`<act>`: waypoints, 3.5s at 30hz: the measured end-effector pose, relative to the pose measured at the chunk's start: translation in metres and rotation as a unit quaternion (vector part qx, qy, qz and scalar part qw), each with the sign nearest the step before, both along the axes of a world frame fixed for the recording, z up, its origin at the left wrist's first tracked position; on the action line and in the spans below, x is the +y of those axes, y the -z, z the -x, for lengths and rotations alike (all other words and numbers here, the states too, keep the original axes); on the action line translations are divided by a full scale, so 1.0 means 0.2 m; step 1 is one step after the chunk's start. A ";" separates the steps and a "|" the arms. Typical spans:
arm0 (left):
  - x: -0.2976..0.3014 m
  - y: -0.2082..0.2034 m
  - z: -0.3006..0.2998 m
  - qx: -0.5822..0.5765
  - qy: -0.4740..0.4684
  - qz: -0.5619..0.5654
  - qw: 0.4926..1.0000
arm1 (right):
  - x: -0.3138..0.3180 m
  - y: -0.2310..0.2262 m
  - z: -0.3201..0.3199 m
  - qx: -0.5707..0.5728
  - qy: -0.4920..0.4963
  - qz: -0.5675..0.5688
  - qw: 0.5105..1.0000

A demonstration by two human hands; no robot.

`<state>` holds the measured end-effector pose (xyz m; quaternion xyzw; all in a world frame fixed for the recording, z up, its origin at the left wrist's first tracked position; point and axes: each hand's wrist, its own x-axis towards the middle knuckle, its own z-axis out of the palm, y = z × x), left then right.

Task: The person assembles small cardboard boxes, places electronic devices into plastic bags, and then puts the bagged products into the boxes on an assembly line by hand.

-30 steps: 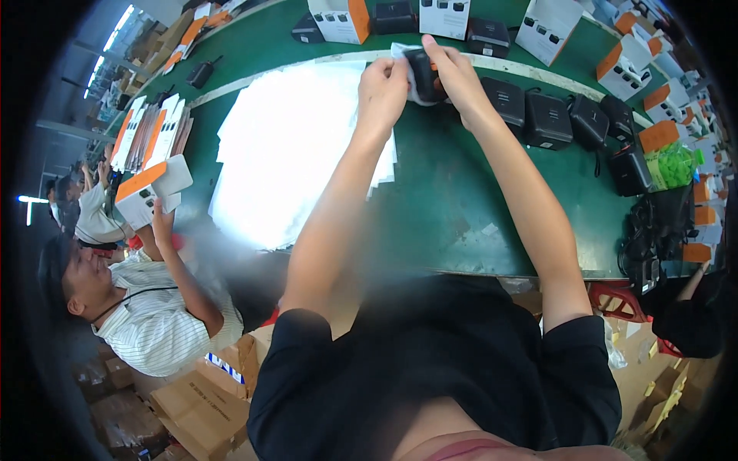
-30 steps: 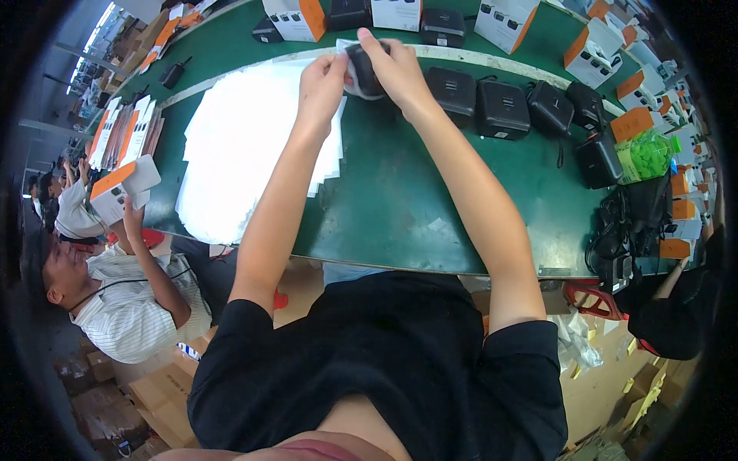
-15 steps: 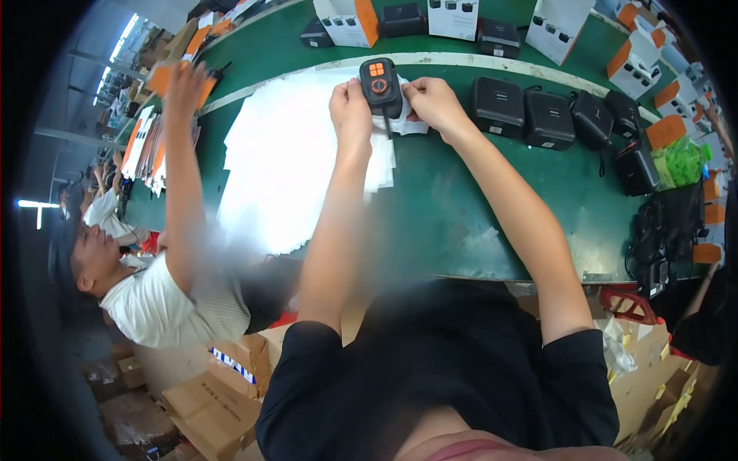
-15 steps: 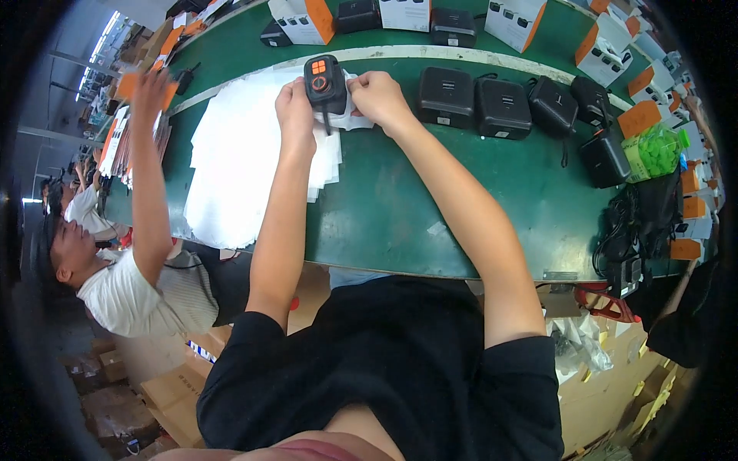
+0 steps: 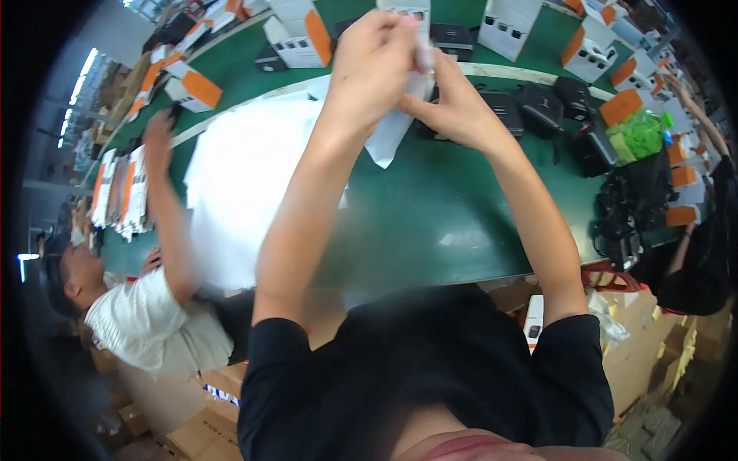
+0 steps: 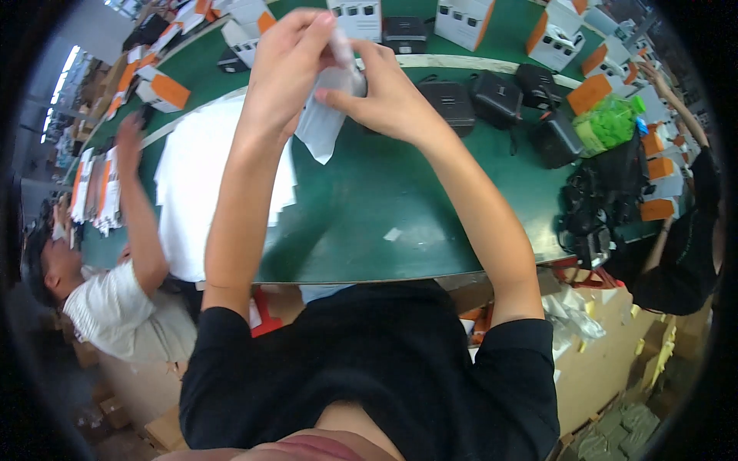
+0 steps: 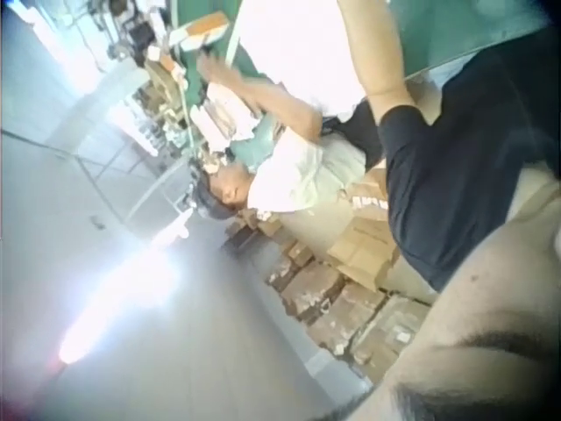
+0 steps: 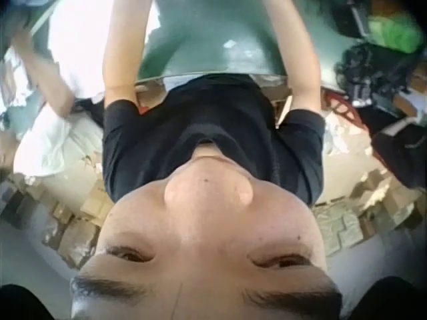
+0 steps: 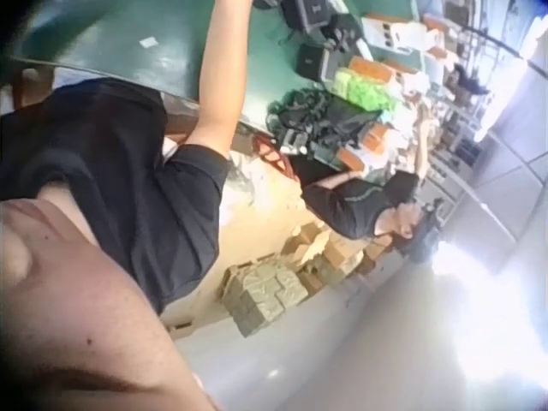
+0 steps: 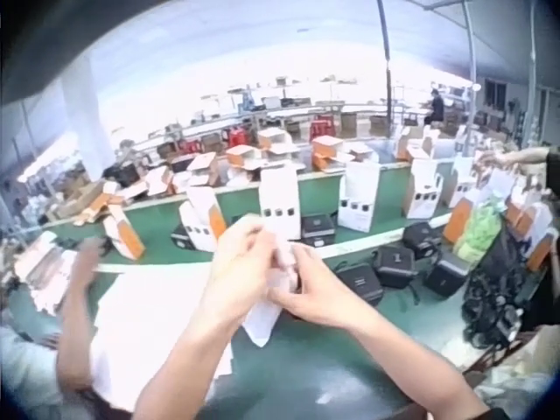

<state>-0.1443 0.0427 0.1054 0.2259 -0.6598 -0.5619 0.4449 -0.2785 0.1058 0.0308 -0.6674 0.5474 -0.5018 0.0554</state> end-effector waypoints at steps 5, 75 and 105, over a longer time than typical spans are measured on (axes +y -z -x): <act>0.13 -0.37 0.34 -0.018 0.070 0.138 0.988 | 0.17 -0.19 0.41 -0.208 -0.041 0.025 0.977; -0.13 0.47 -0.57 0.026 -0.332 0.121 0.935 | -0.22 0.08 -0.37 -0.504 -0.171 -0.334 0.778; -0.21 0.28 -0.25 0.082 -0.144 -0.112 0.980 | -0.31 0.06 -0.33 -0.520 -0.033 -0.192 0.831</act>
